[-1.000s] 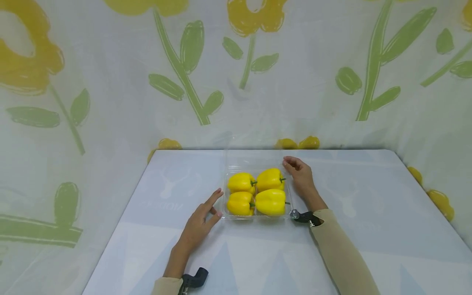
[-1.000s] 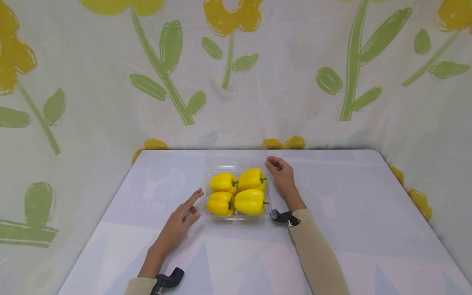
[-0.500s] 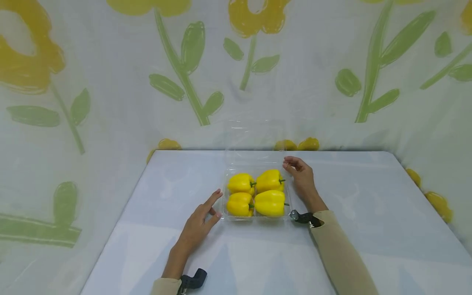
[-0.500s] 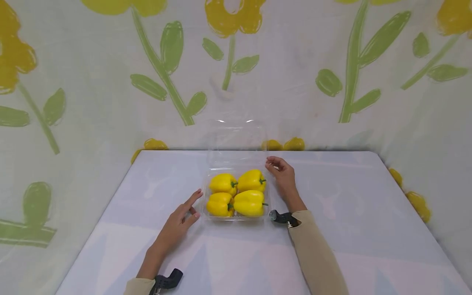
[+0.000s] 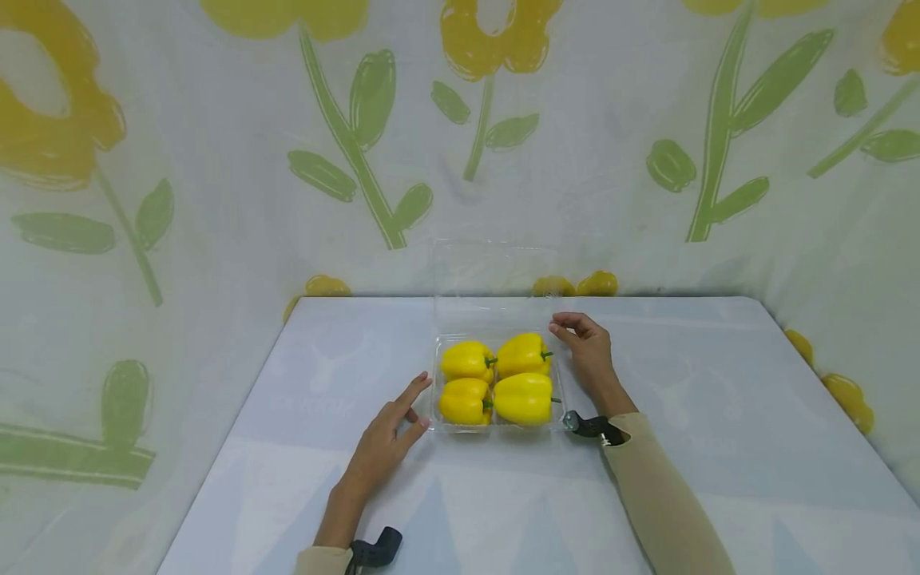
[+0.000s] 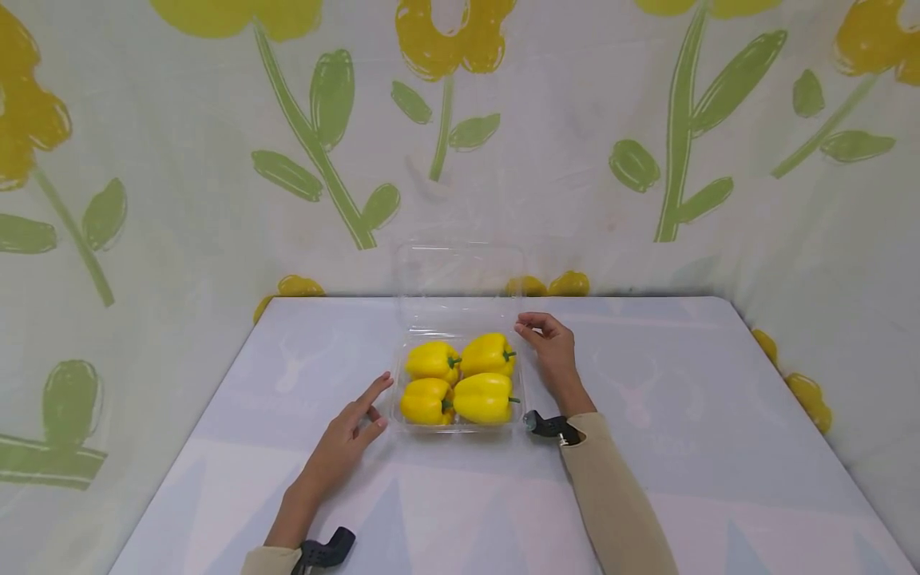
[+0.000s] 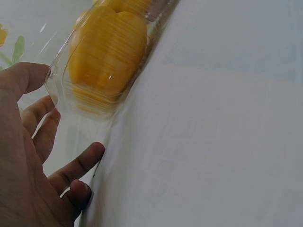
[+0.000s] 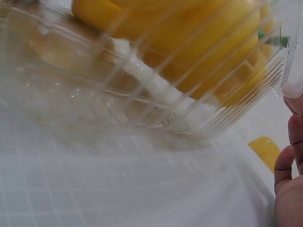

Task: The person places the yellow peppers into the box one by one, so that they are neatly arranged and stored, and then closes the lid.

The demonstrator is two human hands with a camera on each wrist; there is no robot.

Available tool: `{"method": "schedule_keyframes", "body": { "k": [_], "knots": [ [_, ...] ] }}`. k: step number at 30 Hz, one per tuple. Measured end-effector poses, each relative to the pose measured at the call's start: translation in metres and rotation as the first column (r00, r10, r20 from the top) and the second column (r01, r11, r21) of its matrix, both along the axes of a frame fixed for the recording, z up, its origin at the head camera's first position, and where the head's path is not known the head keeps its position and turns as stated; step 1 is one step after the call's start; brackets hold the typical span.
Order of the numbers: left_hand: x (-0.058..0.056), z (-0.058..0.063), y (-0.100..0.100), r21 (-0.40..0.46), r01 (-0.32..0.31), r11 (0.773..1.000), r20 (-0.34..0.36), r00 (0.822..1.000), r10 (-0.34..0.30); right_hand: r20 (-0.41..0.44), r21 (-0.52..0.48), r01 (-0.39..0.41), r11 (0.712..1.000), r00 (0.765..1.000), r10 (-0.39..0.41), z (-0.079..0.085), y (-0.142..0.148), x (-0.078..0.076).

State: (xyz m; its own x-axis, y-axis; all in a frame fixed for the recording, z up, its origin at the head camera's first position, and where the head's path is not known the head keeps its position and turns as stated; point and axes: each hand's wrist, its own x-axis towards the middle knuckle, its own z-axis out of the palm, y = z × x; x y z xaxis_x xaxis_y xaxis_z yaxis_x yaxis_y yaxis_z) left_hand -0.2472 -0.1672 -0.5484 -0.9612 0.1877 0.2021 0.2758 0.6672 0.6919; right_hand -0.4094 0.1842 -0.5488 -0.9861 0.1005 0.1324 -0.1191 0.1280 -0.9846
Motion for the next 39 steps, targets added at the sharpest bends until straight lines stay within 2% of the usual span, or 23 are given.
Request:
{"method": "schedule_keyframes", "body": {
  "k": [14,25,39],
  "knots": [
    [-0.001,0.001,0.001,0.003,0.004,1.000,-0.010,1.000,-0.004,-0.018,-0.024,0.002,1.000,1.000,-0.002,0.003,0.004,0.005],
    [-0.001,0.006,0.002,0.011,0.023,1.000,-0.025,0.999,-0.023,-0.071,-0.054,-0.037,0.998,0.997,0.033,0.000,0.008,0.006],
    [0.000,0.002,0.000,0.012,0.015,1.000,-0.008,1.000,-0.014,-0.061,0.023,-0.052,0.998,0.997,0.053,-0.004,0.011,0.011]
  ]
}}
